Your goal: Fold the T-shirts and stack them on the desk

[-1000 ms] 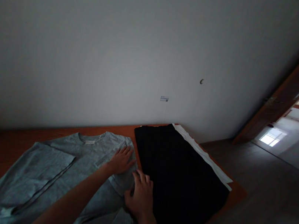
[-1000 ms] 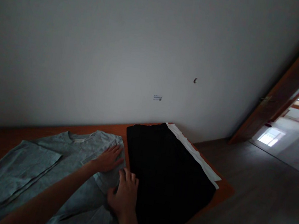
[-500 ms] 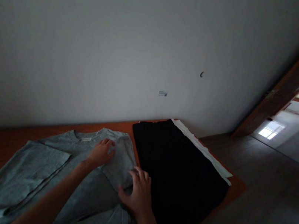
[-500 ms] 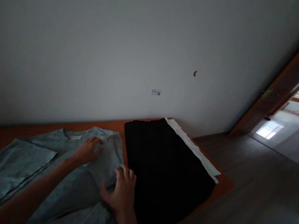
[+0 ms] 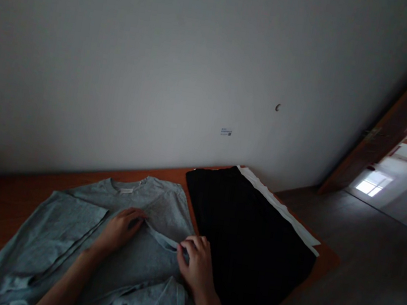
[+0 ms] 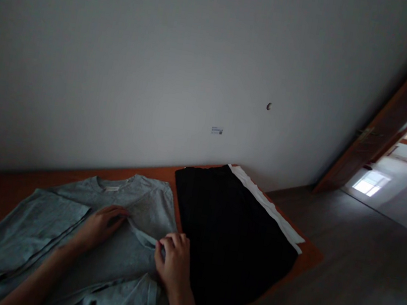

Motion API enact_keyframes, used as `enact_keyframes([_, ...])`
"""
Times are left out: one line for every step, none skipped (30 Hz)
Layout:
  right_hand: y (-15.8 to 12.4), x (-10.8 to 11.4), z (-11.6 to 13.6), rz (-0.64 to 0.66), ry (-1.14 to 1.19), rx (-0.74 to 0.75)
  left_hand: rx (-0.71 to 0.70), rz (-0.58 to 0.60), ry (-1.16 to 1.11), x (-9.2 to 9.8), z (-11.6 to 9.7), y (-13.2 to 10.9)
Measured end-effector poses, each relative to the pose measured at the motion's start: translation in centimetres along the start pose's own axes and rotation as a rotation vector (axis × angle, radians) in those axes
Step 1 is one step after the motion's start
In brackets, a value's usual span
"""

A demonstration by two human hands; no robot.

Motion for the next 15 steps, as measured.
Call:
enact_keyframes([-0.1, 0.2, 0.0, -0.022, 0.009, 0.014, 0.019, -0.017, -0.029, 0.1, 0.1, -0.1])
enact_keyframes([-0.2, 0.3, 0.1, -0.037, 0.03, 0.028, 0.032, -0.033, -0.053, 0.2, 0.2, -0.2])
enact_keyframes([-0.2, 0.3, 0.1, -0.046, 0.061, 0.039, 0.044, -0.048, -0.075, 0.3, 0.3, -0.3])
enact_keyframes([-0.3, 0.4, 0.1, -0.05, 0.092, 0.046, 0.061, -0.061, -0.104, 0.4, 0.5, -0.4])
enact_keyframes([-0.3, 0.4, 0.1, -0.053, 0.121, 0.051, 0.089, -0.075, -0.137, 0.5, 0.7, -0.5])
enact_keyframes([-0.4, 0.4, 0.1, -0.057, 0.143, 0.053, 0.122, -0.086, -0.173, 0.5, 1.0, -0.6])
enact_keyframes([-0.4, 0.4, 0.1, -0.061, 0.159, 0.056, 0.157, -0.093, -0.207, 0.5, 1.4, -0.6])
enact_keyframes([-0.4, 0.4, 0.1, -0.069, 0.166, 0.066, 0.194, -0.097, -0.238, 0.5, 1.7, -0.7])
enact_keyframes([-0.5, 0.5, 0.2, -0.077, 0.168, 0.085, 0.231, -0.1, -0.262, 0.4, 2.1, -0.8])
enact_keyframes([-0.5, 0.5, 0.4, -0.081, 0.168, 0.107, 0.264, -0.1, -0.279, 0.3, 2.4, -0.8])
enact_keyframes([-0.6, 0.5, 0.6, -0.082, 0.168, 0.13, 0.293, -0.099, -0.295, 0.1, 2.7, -0.8])
enact_keyframes([-0.6, 0.5, 0.8, -0.081, 0.171, 0.151, 0.32, -0.098, -0.316, 0.0, 3.0, -0.8])
enact_keyframes([-0.6, 0.5, 0.9, -0.077, 0.178, 0.168, 0.342, -0.098, -0.34, -0.1, 3.3, -0.8])
enact_keyframes([-0.6, 0.5, 1.0, -0.069, 0.188, 0.176, 0.356, -0.099, -0.364, -0.1, 3.5, -0.8])
enact_keyframes([-0.6, 0.4, 1.1, -0.058, 0.201, 0.177, 0.366, -0.103, -0.386, -0.2, 3.6, -0.8])
Point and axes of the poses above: each hand's wrist, its own y-axis towards the middle knuckle, its own x-axis out of the back of the hand, z = x × y, the point moved 9 cm from there along y, towards the middle knuckle, and after that the axes turned 14 degrees about y, right-handed, at the moved point
